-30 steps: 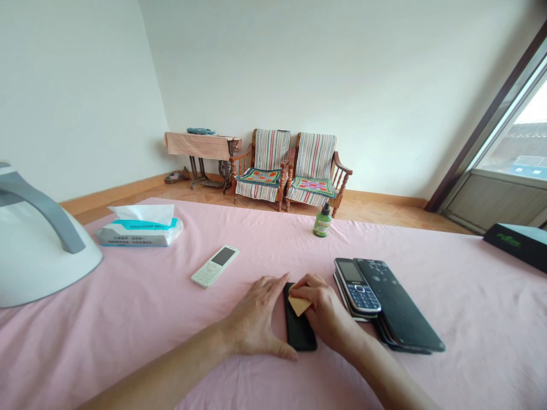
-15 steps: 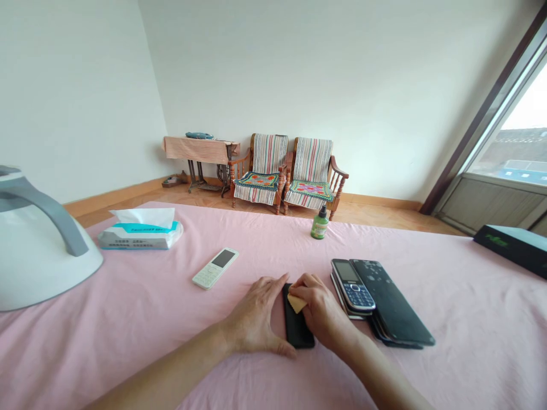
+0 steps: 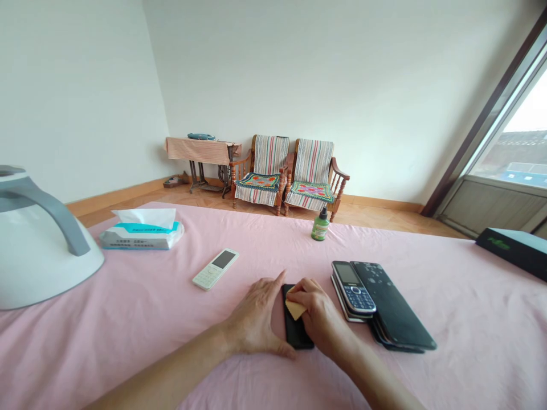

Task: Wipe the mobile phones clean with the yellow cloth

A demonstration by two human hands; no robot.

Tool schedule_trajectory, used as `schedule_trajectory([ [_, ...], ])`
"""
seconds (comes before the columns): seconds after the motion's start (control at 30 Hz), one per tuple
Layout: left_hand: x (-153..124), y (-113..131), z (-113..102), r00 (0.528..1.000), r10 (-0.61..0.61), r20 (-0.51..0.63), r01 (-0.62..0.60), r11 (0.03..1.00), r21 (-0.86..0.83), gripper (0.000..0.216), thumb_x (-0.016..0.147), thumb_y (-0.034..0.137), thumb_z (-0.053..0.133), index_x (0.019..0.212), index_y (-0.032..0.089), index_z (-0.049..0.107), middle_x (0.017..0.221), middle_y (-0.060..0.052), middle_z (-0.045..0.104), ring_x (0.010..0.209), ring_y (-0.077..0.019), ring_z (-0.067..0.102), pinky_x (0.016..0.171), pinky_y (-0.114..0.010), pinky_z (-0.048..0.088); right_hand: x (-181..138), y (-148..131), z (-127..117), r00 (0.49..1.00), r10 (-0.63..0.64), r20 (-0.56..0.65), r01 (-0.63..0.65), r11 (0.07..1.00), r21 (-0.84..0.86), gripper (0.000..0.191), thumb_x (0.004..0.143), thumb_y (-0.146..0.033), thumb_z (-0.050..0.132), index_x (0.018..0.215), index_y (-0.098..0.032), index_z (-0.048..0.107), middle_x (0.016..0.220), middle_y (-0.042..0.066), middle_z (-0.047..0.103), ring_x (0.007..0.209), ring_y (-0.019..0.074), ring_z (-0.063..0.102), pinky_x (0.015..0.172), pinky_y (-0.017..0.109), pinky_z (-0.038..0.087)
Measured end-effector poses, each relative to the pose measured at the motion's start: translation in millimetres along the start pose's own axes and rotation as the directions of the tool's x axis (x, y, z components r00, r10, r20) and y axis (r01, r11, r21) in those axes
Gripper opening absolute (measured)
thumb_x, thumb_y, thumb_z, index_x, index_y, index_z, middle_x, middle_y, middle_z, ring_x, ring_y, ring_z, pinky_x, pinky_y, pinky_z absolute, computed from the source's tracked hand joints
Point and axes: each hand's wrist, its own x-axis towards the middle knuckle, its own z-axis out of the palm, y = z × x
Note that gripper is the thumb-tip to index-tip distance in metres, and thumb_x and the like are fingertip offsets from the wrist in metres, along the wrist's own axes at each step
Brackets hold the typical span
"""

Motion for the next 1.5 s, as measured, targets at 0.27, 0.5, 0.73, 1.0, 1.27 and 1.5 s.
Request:
schedule_trajectory([
  [0.27,0,2,-1,1.000,0.000,-0.013,-0.001,0.999,-0.040,0.134,0.043,0.052,0.084,0.146,0.023,0.003,0.133,-0.016,0.043,0.121,-0.0383,0.041,0.102,-0.056,0.030,3,-3,1,1.000,-0.002,0.004,0.002,1.000,-0.020,0.033,0.084,0.002,0.044,0.082,-0.019,0.070,0.089,0.005,0.058,0.087,0.0174,0.051,0.077,0.027,0.041],
  [0.5,-1,4,-3,1.000,0.002,-0.014,-0.003,0.999,-0.049,0.134,0.045,0.050,0.084,0.147,0.025,0.000,0.133,-0.015,0.044,0.121,-0.0375,0.041,0.102,-0.056,0.030,2,-4,3,1.000,0.008,-0.010,-0.008,0.999,-0.046,0.029,0.087,-0.004,0.045,0.089,-0.020,0.069,0.094,0.006,0.059,0.091,0.0191,0.050,0.078,0.028,0.040],
  [0.73,0,3,-1,1.000,0.004,-0.022,-0.005,0.998,-0.063,0.138,0.041,0.048,0.085,0.147,0.023,0.001,0.129,-0.015,0.046,0.118,-0.0382,0.043,0.100,-0.056,0.032,2,-6,6,1.000,0.012,-0.006,-0.012,0.999,-0.038,0.035,0.086,-0.001,0.042,0.089,-0.021,0.070,0.092,0.005,0.059,0.090,0.0183,0.051,0.078,0.027,0.041],
  [1.0,-1,1,1,0.999,-0.017,-0.047,0.014,0.997,-0.074,0.137,0.041,0.050,0.084,0.146,0.023,0.001,0.127,-0.014,0.048,0.115,-0.0372,0.045,0.098,-0.055,0.035,2,-9,2,1.000,0.007,-0.003,-0.007,1.000,-0.030,0.031,0.086,-0.002,0.044,0.084,-0.020,0.069,0.092,0.005,0.060,0.090,0.0178,0.050,0.076,0.026,0.040],
  [1.27,2,-1,-2,0.999,0.042,0.014,-0.043,0.998,0.056,0.106,0.045,0.057,0.079,0.135,0.021,0.038,0.134,-0.013,0.044,0.122,-0.0369,0.039,0.104,-0.053,0.031,-21,-10,5,0.991,0.127,-0.046,-0.129,0.991,-0.034,0.032,0.073,0.006,0.042,0.074,-0.018,0.062,0.087,0.005,0.057,0.083,0.0172,0.052,0.074,0.026,0.040],
  [1.5,2,6,-9,0.998,0.026,0.061,-0.030,0.998,0.064,0.105,0.048,0.061,0.077,0.135,0.018,0.038,0.133,-0.014,0.044,0.122,-0.0355,0.039,0.106,-0.052,0.028,-1,13,5,0.990,0.108,-0.088,-0.115,0.990,-0.078,0.037,0.073,0.005,0.039,0.085,-0.017,0.067,0.091,0.007,0.056,0.089,0.0189,0.051,0.080,0.028,0.041],
])
